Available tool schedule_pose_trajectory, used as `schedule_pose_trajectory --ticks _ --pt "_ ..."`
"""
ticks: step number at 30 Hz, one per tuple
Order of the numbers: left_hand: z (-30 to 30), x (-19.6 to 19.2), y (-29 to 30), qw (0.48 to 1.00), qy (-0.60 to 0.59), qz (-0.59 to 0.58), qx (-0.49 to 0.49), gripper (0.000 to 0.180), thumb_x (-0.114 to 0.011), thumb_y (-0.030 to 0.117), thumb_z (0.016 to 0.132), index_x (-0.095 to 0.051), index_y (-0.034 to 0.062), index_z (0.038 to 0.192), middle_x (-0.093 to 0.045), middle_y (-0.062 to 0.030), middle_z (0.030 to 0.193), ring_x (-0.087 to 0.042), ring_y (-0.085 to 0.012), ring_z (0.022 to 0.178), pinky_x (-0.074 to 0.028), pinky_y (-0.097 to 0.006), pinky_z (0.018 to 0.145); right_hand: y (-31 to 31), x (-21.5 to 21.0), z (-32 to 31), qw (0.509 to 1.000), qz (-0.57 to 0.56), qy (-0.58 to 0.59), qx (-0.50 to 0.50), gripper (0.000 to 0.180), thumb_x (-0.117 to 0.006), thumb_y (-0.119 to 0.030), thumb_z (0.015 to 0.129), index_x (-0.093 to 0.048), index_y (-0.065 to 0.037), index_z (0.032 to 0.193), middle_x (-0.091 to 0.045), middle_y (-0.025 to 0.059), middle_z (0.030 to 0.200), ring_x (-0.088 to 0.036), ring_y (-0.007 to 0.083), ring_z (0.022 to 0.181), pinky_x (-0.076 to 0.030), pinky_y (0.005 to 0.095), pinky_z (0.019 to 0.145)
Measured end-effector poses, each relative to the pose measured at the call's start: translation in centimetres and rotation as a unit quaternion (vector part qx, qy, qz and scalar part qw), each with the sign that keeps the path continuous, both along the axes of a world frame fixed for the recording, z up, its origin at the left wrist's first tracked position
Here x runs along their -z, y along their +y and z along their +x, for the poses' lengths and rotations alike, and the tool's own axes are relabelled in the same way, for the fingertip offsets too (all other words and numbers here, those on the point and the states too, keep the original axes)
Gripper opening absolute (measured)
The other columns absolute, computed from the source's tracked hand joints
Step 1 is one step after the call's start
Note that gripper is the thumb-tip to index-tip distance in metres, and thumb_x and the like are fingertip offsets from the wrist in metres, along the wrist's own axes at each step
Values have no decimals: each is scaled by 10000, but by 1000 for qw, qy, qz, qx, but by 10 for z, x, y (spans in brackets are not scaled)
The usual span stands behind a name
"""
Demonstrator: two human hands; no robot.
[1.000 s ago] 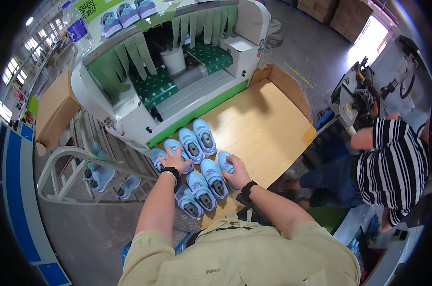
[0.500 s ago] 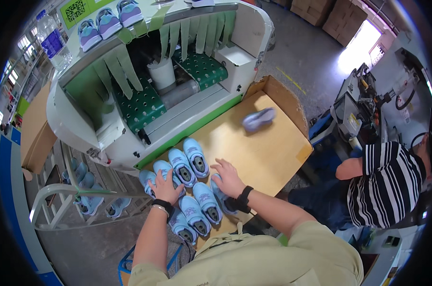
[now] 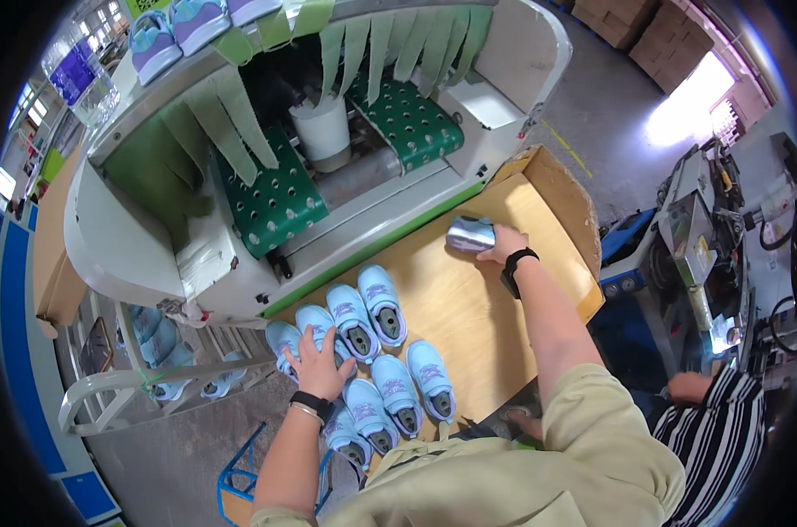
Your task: The person picks up light blue sneakers from a conveyor belt and a wooden table, inspects them by turning them over, and places them into a cardboard box. The person handles the shoes one by one, checking the soles and sides before stacking them in the box.
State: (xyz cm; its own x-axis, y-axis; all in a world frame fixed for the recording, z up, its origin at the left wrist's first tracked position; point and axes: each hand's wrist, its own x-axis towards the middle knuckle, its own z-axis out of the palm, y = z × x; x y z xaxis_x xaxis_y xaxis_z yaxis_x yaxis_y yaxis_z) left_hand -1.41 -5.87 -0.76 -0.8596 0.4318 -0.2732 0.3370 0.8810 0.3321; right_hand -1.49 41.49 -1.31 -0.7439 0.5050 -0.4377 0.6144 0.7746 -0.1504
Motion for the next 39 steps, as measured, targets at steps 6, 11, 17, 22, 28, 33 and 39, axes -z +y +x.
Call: schedule_pose_trajectory --ticks 6,11,17,22,28,33,39 --pt "2 6 -3 1000 20 -4 -4 800 -751 453 793 -446 180 1480 -288 -243 1545 -279 -403 1438 -75 -696 1148 -54 46 97 943 46 284 -168 839 -893 -238 616 -507 -50 1338 -562 159 1204 -513 372 1147 -430 453 1025" --pt "0 14 -5 999 32 -25 6 792 -741 468 808 -430 199 1485 -292 -236 1545 -308 -412 1429 -91 -704 1139 -71 33 206 913 104 271 -288 921 -859 -126 618 -444 -143 1440 -493 178 1402 -458 420 1276 -393 465 1096" --pt "-5 19 -5 997 43 -66 24 823 -729 531 794 -424 208 1487 -317 -236 1556 -337 -374 1440 -136 -706 1126 -93 61 271 864 -194 381 265 345 -492 -166 1013 -599 19 1283 -615 255 1291 -583 372 1212 -433 416 1062" --pt "-11 26 -2 993 58 -84 54 846 -713 533 803 -389 208 1513 -347 -205 1554 -423 -393 1387 -225 -699 1114 -185 50 254 857 -144 407 280 726 -841 -250 764 -483 -70 1369 -553 213 1296 -553 399 1204 -469 444 1023" --pt "-24 35 -10 988 66 -137 25 801 -687 490 850 -334 274 1536 -279 -162 1590 -376 -382 1420 -219 -695 1108 -237 56 242 903 -103 363 206 507 -646 -73 795 -544 -181 1280 -489 171 1398 -535 398 1239 -475 485 981" --pt "-30 39 8 983 59 -171 22 769 -657 497 878 -303 322 1538 -225 -174 1609 -384 -369 1418 -176 -692 1122 -240 51 256 908 -95 359 196 554 -690 -118 765 -532 -199 1289 -530 117 1350 -576 372 1170 -480 505 944" --pt "-33 46 4 983 58 -172 16 767 -658 501 876 -300 337 1534 -233 -157 1608 -414 -363 1398 -172 -694 1122 -234 53 254 916 -110 344 175 540 -705 -142 740 -535 -173 1251 -566 135 1244 -610 370 1082 -502 506 894"
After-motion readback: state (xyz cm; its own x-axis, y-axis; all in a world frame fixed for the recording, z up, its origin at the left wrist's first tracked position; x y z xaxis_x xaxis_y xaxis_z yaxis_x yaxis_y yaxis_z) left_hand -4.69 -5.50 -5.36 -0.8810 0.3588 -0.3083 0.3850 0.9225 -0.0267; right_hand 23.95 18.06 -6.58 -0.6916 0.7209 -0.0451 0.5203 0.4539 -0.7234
